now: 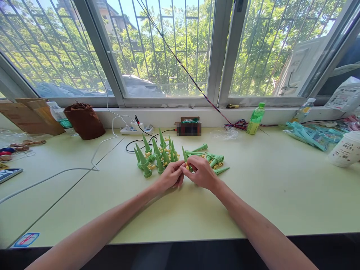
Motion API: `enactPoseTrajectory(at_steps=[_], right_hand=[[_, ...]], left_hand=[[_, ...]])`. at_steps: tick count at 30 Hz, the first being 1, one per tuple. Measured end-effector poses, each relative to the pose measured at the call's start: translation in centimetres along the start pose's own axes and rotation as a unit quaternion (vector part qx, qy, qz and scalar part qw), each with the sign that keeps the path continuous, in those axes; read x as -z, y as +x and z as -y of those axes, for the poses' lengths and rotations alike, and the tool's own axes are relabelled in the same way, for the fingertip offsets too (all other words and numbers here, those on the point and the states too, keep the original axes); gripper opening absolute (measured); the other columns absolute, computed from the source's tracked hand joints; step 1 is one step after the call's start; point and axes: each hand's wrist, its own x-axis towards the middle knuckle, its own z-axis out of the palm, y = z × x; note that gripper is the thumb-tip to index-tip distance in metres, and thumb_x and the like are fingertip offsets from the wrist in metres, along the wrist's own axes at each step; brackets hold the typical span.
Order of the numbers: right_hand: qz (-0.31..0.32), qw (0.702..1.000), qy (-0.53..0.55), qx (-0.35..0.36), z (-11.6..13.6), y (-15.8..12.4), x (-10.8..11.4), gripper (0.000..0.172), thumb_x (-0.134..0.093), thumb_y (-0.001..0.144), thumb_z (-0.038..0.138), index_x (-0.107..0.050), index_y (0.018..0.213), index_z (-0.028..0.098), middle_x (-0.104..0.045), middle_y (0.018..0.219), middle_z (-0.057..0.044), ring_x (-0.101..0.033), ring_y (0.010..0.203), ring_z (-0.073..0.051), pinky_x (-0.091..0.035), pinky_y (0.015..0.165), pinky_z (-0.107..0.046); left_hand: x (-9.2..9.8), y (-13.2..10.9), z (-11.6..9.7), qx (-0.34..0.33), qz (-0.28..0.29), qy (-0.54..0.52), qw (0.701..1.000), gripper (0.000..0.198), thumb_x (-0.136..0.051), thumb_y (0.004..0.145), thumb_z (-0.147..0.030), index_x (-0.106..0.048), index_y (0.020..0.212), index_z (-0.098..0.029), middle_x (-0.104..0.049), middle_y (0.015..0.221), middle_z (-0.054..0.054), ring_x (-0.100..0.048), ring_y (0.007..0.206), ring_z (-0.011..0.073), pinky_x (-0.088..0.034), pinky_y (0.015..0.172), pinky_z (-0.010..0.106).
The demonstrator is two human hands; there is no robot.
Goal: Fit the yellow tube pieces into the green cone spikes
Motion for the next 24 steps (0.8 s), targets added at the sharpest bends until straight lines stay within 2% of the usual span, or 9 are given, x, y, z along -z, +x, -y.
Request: enactPoseTrajectory(at_steps=[18, 21, 24], right_hand=[[0.007, 1.000, 0.004, 0.000, -0.02, 0.12, 0.10, 0.024, -0.061, 0.086, 0.032, -0.050, 0.069, 0.021, -0.038, 0.059, 0.005, -0.037, 0.055, -0.012, -0.033, 0.056, -0.025], [-0.002, 1.000, 0.005, -0.015, -0.32, 0.07, -0.12, 0.023, -0.061, 0.087, 0.034, -0.053, 0.070, 0.020, -0.040, 0.057, 0.004, -0.037, 0.054, -0.012, -0.033, 0.056, -0.026], [-0.022, 0.999, 0.015, -0.047, -0.62, 0.11, -0.31, 0.025, -0.060, 0.088, 0.039, -0.057, 0.072, 0.020, -0.043, 0.055, 0.004, -0.039, 0.052, -0.012, -0.034, 0.054, -0.026]], left_hand=[[-0.05, 0.12, -0.01, 0.001, -0.008, 0.012, 1.000, 0.034, -0.047, 0.093, -0.047, -0.053, 0.079, -0.017, -0.042, 0.036, -0.008, -0.032, 0.027, 0.0049, -0.023, 0.033, 0.016], [-0.09, 0.24, 0.23, 0.002, -0.024, 0.007, 1.000, 0.035, -0.048, 0.092, -0.049, -0.052, 0.078, -0.017, -0.042, 0.037, -0.008, -0.034, 0.028, 0.0059, -0.021, 0.032, 0.017], [-0.21, 0.38, 0.33, -0.006, -0.065, 0.013, 0.998, 0.036, -0.051, 0.091, -0.052, -0.052, 0.077, -0.018, -0.041, 0.038, -0.008, -0.035, 0.028, 0.0062, -0.021, 0.032, 0.018]])
